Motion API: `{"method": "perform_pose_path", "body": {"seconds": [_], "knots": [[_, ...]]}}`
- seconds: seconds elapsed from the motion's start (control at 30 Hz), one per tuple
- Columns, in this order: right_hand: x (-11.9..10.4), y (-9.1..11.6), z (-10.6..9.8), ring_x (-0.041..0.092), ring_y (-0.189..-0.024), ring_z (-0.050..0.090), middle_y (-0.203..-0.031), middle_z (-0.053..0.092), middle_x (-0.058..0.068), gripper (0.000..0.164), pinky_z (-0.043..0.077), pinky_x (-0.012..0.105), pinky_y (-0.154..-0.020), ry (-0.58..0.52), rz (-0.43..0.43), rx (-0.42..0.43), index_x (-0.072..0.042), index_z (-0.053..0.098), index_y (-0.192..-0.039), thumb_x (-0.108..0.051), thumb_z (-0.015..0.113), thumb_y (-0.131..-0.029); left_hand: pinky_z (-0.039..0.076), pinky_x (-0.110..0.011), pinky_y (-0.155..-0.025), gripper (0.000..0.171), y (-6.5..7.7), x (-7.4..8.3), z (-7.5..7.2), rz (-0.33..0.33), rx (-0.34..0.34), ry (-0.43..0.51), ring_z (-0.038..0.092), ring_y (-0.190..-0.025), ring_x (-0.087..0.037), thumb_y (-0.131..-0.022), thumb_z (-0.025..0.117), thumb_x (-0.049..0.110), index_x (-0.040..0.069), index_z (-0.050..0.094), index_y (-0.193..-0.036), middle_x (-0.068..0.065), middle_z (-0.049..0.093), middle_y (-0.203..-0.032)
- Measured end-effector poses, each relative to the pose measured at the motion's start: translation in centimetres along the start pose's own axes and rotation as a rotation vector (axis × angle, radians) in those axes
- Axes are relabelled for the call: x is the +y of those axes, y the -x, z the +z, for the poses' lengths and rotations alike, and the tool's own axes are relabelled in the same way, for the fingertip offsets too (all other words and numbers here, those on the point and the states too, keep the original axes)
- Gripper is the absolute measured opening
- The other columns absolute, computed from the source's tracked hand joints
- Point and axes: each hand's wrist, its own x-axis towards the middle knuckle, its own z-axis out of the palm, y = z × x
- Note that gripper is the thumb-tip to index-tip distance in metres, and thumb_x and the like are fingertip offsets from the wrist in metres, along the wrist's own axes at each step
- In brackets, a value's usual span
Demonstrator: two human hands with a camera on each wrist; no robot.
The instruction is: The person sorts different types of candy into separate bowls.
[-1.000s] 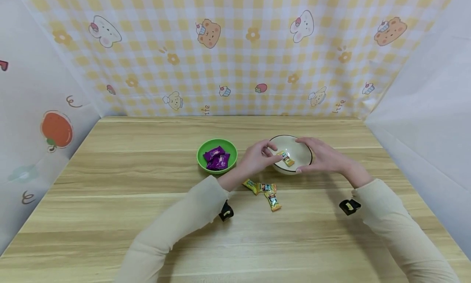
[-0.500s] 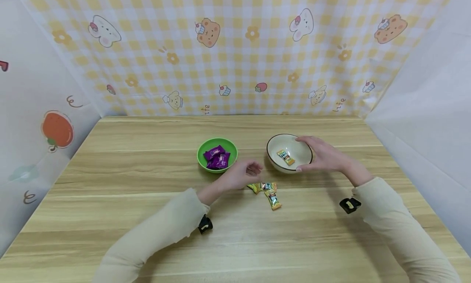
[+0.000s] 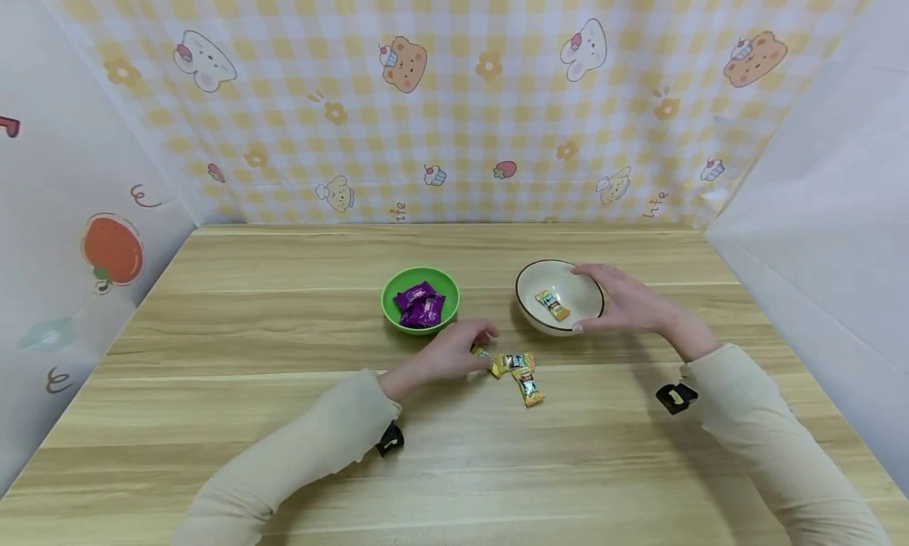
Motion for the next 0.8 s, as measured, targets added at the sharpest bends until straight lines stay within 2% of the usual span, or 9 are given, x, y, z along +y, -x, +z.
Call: {"method": "perform_pose_path", "body": {"seconds": [0.23, 0.43, 0.57, 0.8], "knots": [[0.09, -0.01, 0.03, 0.035, -0.111, 0.038, -0.123, 0.042, 0.023, 0.088, 0.033, 0.050, -0.088, -0.006, 0.006, -0.009, 0.004, 0.038, -0.127, -0.042, 0.077, -0.063, 0.040, -0.028, -0.077, 0.034, -0.07, -0.07, 0.19, 0.020, -0.011, -0.107, 0.050, -0.083, -0.017, -0.071, 0.072, 0.009, 0.002, 0.057, -0.101, -0.006, 0.056, -0.088], [0.08, 0.04, -0.03, 0.036, -0.112, 0.037, -0.123, 0.041, 0.023, 0.088, 0.032, 0.050, -0.089, -0.008, 0.009, -0.012, 0.004, 0.038, -0.127, -0.042, 0.077, -0.063, 0.036, -0.025, -0.064, 0.021, 0.02, 0.02, 0.29, 0.061, -0.035, -0.209, 0.043, -0.070, -0.014, -0.067, 0.073, 0.009, 0.005, 0.060, -0.083, -0.002, 0.050, -0.072], [0.02, 0.11, -0.05, 0.036, -0.113, 0.036, -0.124, 0.041, 0.023, 0.089, 0.031, 0.050, -0.090, -0.008, 0.013, -0.014, 0.004, 0.038, -0.127, -0.042, 0.077, -0.063, 0.037, -0.025, -0.063, 0.016, 0.12, 0.09, 0.37, 0.039, -0.043, -0.211, 0.042, -0.069, -0.013, -0.067, 0.072, 0.010, 0.008, 0.058, -0.075, 0.000, 0.047, -0.071], [-0.03, 0.09, -0.03, 0.036, -0.113, 0.037, -0.124, 0.041, 0.023, 0.088, 0.032, 0.050, -0.089, -0.018, 0.013, -0.009, 0.004, 0.038, -0.127, -0.043, 0.077, -0.063, 0.039, -0.025, -0.060, 0.013, 0.38, 0.35, 0.37, 0.007, -0.035, -0.165, 0.047, -0.065, -0.012, -0.073, 0.069, 0.012, 0.010, 0.057, -0.078, 0.004, 0.051, -0.070]]}}
